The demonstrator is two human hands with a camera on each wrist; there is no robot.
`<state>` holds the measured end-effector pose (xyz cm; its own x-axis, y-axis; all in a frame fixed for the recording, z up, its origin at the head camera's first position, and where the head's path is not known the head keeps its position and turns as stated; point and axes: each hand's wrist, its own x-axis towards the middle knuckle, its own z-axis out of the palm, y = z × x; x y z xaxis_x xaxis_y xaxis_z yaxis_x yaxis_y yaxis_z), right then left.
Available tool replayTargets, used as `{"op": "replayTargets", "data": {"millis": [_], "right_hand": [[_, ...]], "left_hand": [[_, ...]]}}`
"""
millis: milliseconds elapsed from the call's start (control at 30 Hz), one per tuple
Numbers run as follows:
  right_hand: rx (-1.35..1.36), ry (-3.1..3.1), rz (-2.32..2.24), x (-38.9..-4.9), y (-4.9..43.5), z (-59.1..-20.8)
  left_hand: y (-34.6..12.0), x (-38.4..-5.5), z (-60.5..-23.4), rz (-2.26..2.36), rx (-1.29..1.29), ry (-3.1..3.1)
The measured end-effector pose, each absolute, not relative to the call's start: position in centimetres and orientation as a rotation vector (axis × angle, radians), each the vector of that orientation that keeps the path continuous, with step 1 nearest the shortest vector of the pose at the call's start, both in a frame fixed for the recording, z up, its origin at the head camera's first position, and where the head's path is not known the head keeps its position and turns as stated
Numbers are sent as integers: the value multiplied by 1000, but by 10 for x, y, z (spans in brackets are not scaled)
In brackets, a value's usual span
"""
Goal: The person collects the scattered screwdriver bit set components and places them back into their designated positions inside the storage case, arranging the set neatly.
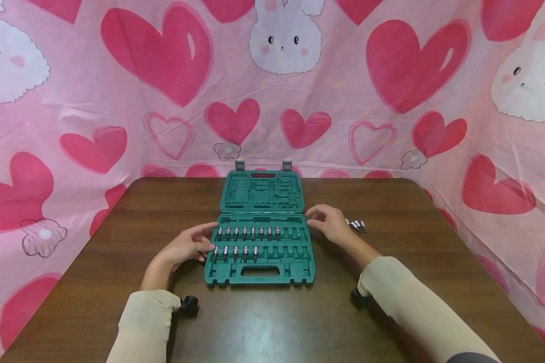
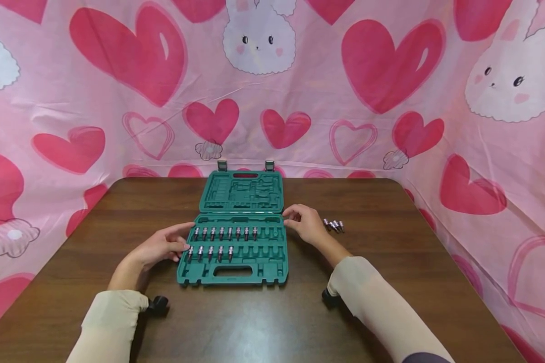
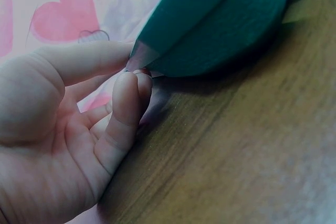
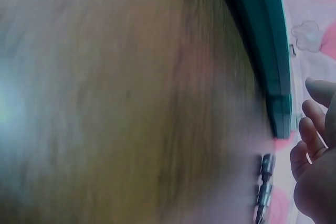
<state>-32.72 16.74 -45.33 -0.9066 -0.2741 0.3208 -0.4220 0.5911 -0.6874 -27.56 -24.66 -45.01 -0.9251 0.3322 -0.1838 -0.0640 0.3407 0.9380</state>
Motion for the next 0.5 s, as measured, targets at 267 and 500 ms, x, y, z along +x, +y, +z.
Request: {"op": "replayTargets", "data": {"millis": [267,500], "right_hand": [[565,-2639,1189,-328,185,-452],[461,-2682,1147,-332,200,-449]], "left_hand": [[-246,-275,-447,1613,268,2263],[-245,-275,-447,1619,261,2259]]}}
